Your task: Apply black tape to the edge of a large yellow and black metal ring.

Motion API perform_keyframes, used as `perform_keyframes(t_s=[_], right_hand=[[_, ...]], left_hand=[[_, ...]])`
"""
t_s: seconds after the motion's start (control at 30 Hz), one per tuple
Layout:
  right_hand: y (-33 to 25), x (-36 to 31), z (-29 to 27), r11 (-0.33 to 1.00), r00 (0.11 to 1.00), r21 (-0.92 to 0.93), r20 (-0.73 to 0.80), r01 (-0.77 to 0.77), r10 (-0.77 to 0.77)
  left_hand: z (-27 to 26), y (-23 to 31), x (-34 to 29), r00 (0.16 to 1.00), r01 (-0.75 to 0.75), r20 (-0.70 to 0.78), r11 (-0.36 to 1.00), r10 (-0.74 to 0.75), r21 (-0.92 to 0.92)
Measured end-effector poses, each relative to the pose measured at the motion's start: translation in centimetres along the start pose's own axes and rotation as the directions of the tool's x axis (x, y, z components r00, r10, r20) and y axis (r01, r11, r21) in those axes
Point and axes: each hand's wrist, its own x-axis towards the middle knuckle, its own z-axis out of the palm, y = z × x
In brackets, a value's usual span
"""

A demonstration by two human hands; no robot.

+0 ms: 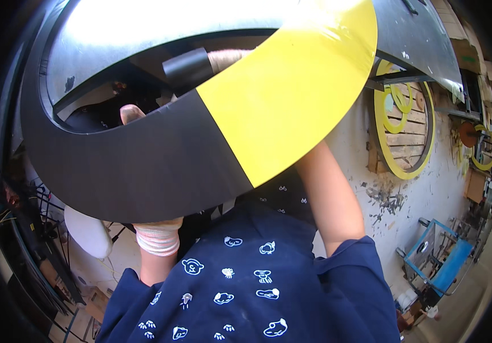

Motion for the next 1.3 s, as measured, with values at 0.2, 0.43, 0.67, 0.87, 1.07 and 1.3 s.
perform_keyframes(t_s=[0.2, 0.43, 0.67, 0.87, 1.07, 1.3], right_hand=[[2.4, 0.2, -0.8, 0.957, 0.953, 0.027, -0.105, 0.29, -0.285], [-6.5, -10.9, -3.0, 0.442, 0.951, 0.887, 0.013, 0.132, -0.309], [-15.5, -1.7, -3.3, 0.627, 0.933, 0.72, 0.357, -0.299, 0.035], [-12.2, -13.4, -0.1, 0.68, 0.996, 0.729, -0.08, 0.078, -0.029], [-3.0, -10.8, 6.2, 0.753, 0.917, 0.529, 0.153, -0.391, 0.369], [2.1, 4.3, 0.9, 0.595, 0.527, -0.643, -0.33, 0.481, -0.783]], left_hand=[[4.1, -0.4, 9.3, 0.978, 0.067, -0.131, 0.841, -0.162, -0.537], [2.5, 3.4, 11.1, 0.989, -0.018, 0.092, -0.7, -0.12, -0.714], [4.2, 0.4, 10.3, 0.959, -0.089, -0.268, 0.996, 0.089, 0.011], [2.2, 0.0, 11.3, 0.992, 0.02, -0.123, 0.944, 0.022, 0.329], [3.8, 0.4, 11.9, 0.986, 0.027, -0.164, 0.967, 0.015, 0.254], [3.8, 0.1, 11.7, 0.996, 0.033, -0.082, 0.999, -0.03, 0.029]])
